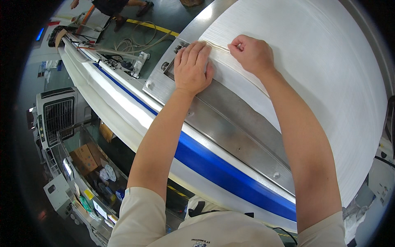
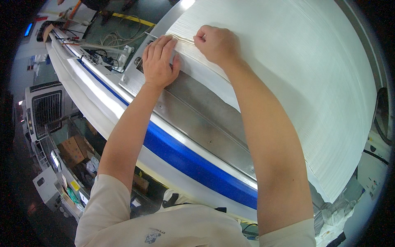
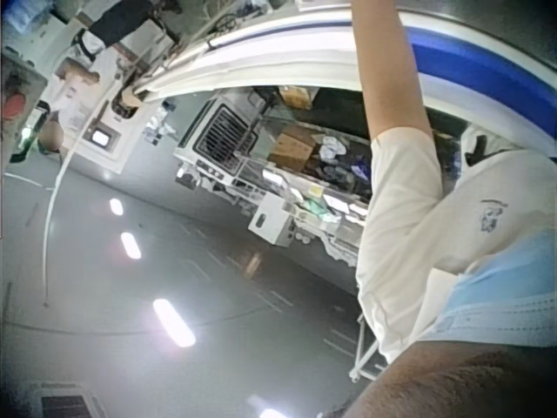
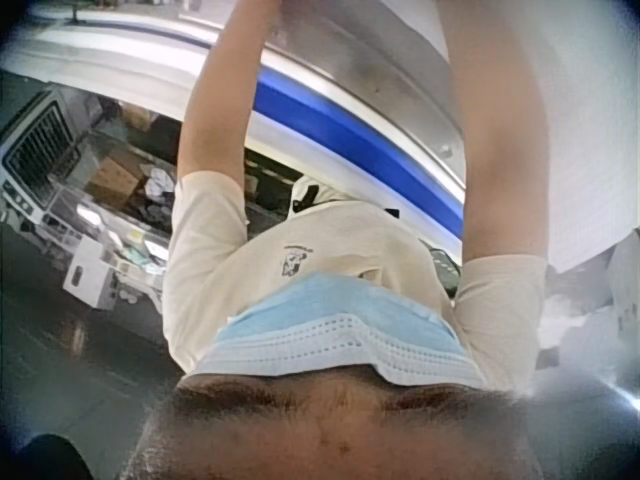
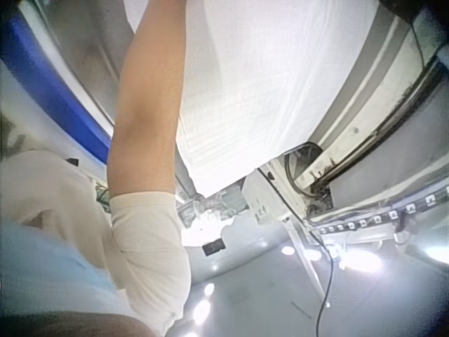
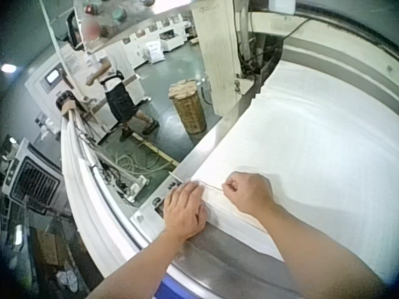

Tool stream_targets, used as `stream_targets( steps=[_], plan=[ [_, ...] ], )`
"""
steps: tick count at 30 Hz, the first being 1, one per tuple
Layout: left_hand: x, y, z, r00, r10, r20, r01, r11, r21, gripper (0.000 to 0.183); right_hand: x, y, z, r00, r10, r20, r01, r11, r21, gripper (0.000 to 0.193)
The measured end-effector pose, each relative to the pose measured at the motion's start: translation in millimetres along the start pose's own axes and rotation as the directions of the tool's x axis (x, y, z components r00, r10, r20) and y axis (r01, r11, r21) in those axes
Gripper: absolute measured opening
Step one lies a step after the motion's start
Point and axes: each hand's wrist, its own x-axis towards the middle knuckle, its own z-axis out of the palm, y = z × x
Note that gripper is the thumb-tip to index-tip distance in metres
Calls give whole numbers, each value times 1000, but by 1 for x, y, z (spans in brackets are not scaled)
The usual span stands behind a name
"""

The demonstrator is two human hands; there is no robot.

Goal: The person repeatedly folds a large sheet of white paper in half using both hands on a metal surface. They then lift the folded stack and place it back down, repeating this folding and stacking process multiple times.

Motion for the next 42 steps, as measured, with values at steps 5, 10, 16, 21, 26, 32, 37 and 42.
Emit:
stream_targets(
  steps=[5,10,16,21,26,32,37,42],
  plan=[
    [-3,-4,2,1000,0,-30,0,1000,1,36,1,-1,-2,1000,12,6,-12,1000,14,17],
    [-15,-8,-6,1000,-1,-27,2,999,39,34,1,-6,-4,998,47,45,-49,998,36,16],
    [-7,-24,-26,975,211,75,-214,976,32,30,-9,-15,-5,996,53,65,-58,996,71,16],
    [13,-22,-32,891,309,333,-320,947,-24,29,-97,-26,-47,988,146,53,-141,987,-80,21],
    [35,-18,-55,685,230,691,-386,919,77,54,-214,17,-99,896,443,21,-426,874,-232,32],
    [71,33,-46,394,-62,917,-603,736,309,47,-406,150,-225,713,700,-53,-580,545,-606,53],
    [56,15,10,372,-50,927,-665,683,304,24,-555,229,-343,575,765,-288,-720,307,-623,64],
    [43,-88,8,513,33,858,-504,820,271,29,-615,292,-398,491,816,-304,-755,225,-616,66]
  ],
)
